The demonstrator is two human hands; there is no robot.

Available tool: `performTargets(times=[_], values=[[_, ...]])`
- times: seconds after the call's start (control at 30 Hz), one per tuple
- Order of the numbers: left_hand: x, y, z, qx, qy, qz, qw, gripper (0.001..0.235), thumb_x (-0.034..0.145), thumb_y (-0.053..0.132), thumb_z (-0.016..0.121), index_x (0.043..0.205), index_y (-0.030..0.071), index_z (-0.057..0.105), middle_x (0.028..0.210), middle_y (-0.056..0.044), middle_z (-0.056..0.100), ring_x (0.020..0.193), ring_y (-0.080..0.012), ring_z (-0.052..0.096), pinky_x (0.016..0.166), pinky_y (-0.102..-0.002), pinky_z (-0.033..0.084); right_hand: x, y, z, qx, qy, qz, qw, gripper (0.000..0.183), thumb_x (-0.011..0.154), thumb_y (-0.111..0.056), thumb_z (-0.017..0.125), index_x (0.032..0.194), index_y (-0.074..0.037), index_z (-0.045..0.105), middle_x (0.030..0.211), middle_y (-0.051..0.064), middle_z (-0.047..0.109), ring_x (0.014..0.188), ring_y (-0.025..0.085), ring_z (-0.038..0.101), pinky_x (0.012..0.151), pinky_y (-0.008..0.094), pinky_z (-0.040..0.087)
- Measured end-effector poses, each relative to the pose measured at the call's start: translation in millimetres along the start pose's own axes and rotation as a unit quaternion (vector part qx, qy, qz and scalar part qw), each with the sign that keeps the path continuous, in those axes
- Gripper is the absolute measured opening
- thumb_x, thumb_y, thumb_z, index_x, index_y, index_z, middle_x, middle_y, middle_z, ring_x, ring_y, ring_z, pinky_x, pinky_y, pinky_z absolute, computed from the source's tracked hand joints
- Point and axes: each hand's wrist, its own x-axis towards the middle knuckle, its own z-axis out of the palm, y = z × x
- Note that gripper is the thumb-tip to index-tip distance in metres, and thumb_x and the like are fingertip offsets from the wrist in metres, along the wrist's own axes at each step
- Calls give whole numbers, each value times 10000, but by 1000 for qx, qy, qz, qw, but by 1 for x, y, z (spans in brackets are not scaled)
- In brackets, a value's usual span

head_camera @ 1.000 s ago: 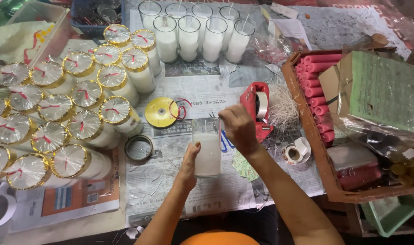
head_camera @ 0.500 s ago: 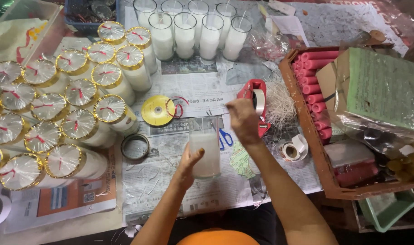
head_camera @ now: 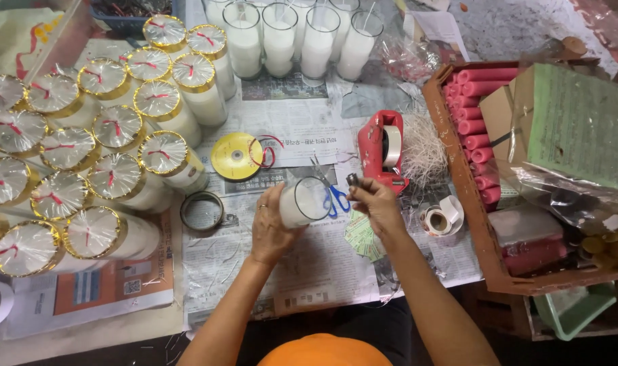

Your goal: Applying decorative labels to glass candle containers and trimming them with scissors.

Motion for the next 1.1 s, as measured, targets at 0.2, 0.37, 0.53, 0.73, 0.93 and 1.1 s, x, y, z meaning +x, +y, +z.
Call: performTargets(times=[0.2,0.37,0.53,0.73,0.93,1.1], values=[[-3,2,12,56,-38,4,998,1066,591,320,941,1503,172,409,1382,-163,503,1285,-404,527,1107,-646,376,-40,-59,39,-460,-24,-367,808,152,907,-98,728,955,-237,769,902,-25,635,853,158,677,702,248,583],[-6,6,25,116,-54,35,991,1126,530,277,941,1509,165,395,1463,-127,495,1391,-373,453,1121,-714,259,-23,-45,38,-618,-6,-499,607,131,943,-187,675,891,-302,709,939,-90,570,884,111,616,735,233,528],[-9,5,30,135,-66,48,988,1146,480,257,912,1503,162,404,1438,-96,500,1380,-342,443,1147,-701,226,-27,-48,33,-618,-20,-475,626,84,948,-190,676,885,-244,689,841,-44,557,816,170,634,655,284,546],[-4,15,23,129,-75,40,988,1131,501,214,901,1511,149,396,1441,-108,494,1378,-354,437,1147,-703,218,-31,-41,31,-591,-16,-480,648,86,927,-186,707,860,-240,697,879,-69,580,841,148,644,663,279,551],[-4,15,24,139,-87,45,985,1147,487,207,907,1511,144,393,1441,-103,489,1378,-350,430,1142,-705,231,-2,-8,13,-608,4,-584,538,205,959,-136,633,780,-229,593,798,-47,522,728,163,592,619,266,503],[-6,17,27,154,-84,54,983,1164,481,205,917,1515,141,385,1450,-104,481,1387,-345,418,1145,-711,219,-5,-14,17,-608,-11,-583,538,223,935,-120,611,735,-195,545,760,-27,497,699,186,582,582,285,485]])
